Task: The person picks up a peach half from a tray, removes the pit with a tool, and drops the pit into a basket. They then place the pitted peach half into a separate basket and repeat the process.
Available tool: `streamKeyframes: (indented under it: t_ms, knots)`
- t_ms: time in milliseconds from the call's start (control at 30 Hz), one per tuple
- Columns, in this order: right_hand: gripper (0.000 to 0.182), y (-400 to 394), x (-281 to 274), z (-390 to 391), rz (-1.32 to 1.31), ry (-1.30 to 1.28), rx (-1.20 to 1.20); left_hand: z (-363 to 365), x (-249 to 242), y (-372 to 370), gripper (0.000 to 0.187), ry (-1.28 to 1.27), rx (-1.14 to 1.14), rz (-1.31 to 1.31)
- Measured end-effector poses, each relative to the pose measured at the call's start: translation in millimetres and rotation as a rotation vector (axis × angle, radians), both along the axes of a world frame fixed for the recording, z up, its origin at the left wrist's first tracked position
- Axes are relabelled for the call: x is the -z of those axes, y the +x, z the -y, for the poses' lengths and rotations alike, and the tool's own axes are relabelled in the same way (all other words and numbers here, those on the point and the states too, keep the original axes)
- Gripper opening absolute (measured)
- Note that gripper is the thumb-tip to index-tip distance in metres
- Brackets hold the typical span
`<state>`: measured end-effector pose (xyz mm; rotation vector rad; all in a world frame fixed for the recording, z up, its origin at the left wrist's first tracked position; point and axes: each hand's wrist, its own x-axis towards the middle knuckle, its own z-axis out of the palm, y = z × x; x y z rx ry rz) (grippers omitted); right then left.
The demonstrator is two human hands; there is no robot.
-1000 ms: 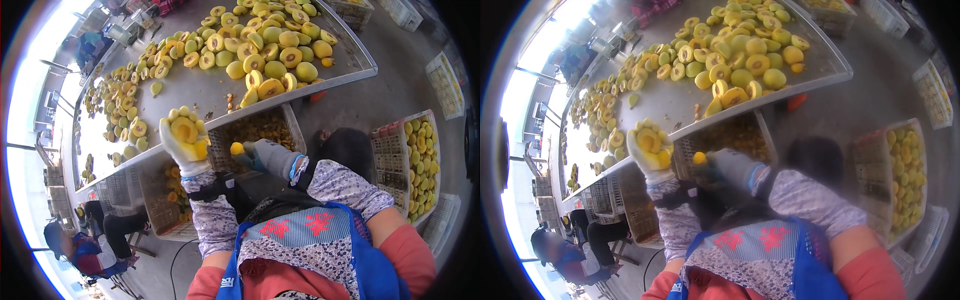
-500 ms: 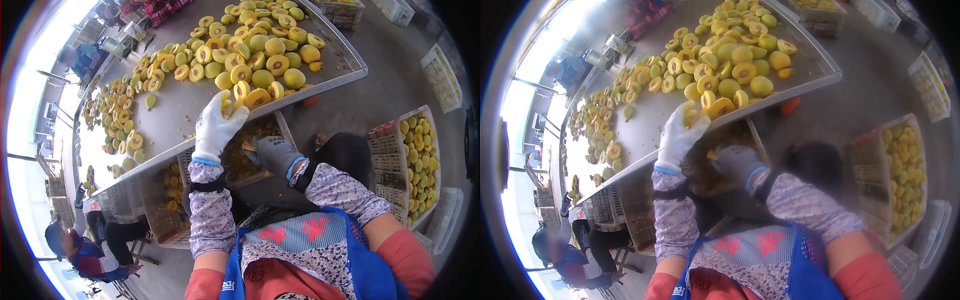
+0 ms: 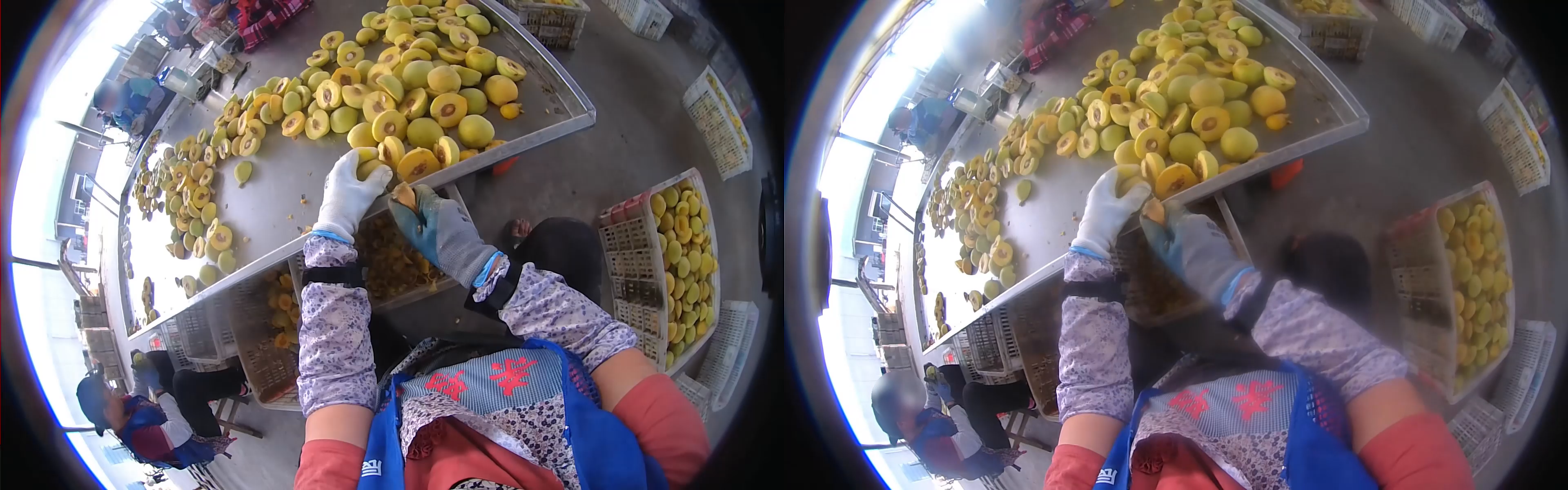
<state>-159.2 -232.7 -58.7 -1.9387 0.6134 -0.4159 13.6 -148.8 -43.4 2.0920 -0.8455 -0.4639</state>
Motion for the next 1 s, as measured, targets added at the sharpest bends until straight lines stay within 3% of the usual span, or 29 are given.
streamKeyframes:
  t_ms: [33, 100, 133, 200, 233, 300, 333, 400, 500, 667, 733, 800, 1000]
  knots:
    - [0.027, 0, -3, 1, 0.001, -0.002, -0.001, -1, 1, 2, 0.041, -0.133, -0.019, -0.274]
    - [0.025, 1, -12, 5, 0.067, 0.130, 0.020, -11, -28, -13, 0.046, -0.246, -0.010, -0.353]
    - [0.025, 4, -6, 4, 0.067, 0.130, 0.022, -17, -43, -24, 0.045, -0.430, 0.004, -0.479]
    - [0.041, 10, 8, -1, 0.504, 0.428, -0.061, -30, -42, -28, 0.048, -0.697, 0.110, -0.638]
    - [0.041, 11, 7, -4, 0.504, 0.431, -0.066, -32, -43, -34, 0.048, -0.698, 0.105, -0.635]
    - [0.038, 10, 3, -9, 0.284, 0.200, -0.137, -33, -49, -49, 0.045, -0.768, 0.031, -0.790]
    - [0.038, 10, 0, -10, 0.284, 0.200, -0.139, -36, -52, -49, 0.043, -0.650, -0.012, -0.699]
    - [0.031, 7, -7, -14, 0.127, 0.004, -0.256, -29, -46, -65, 0.047, -0.667, -0.082, -0.674]
    - [0.033, 10, -10, -18, 0.116, 0.142, -0.248, -23, -37, -74, 0.052, -0.722, -0.187, -0.667]
    - [0.037, 12, -4, -20, 0.049, 0.128, -0.241, -24, -28, -78, 0.051, -0.934, -0.222, -0.776]
    - [0.038, 13, 0, -23, 0.036, 0.137, -0.244, -27, -24, -75, 0.050, -0.940, -0.204, -0.776]
    - [0.053, 12, 3, -25, 0.089, 0.156, -0.236, -27, -23, -75, 0.049, -0.947, -0.185, -0.777]
    - [0.057, 13, 8, -29, 0.042, 0.189, -0.262, -21, -34, -85, 0.051, -0.844, -0.338, -0.688]
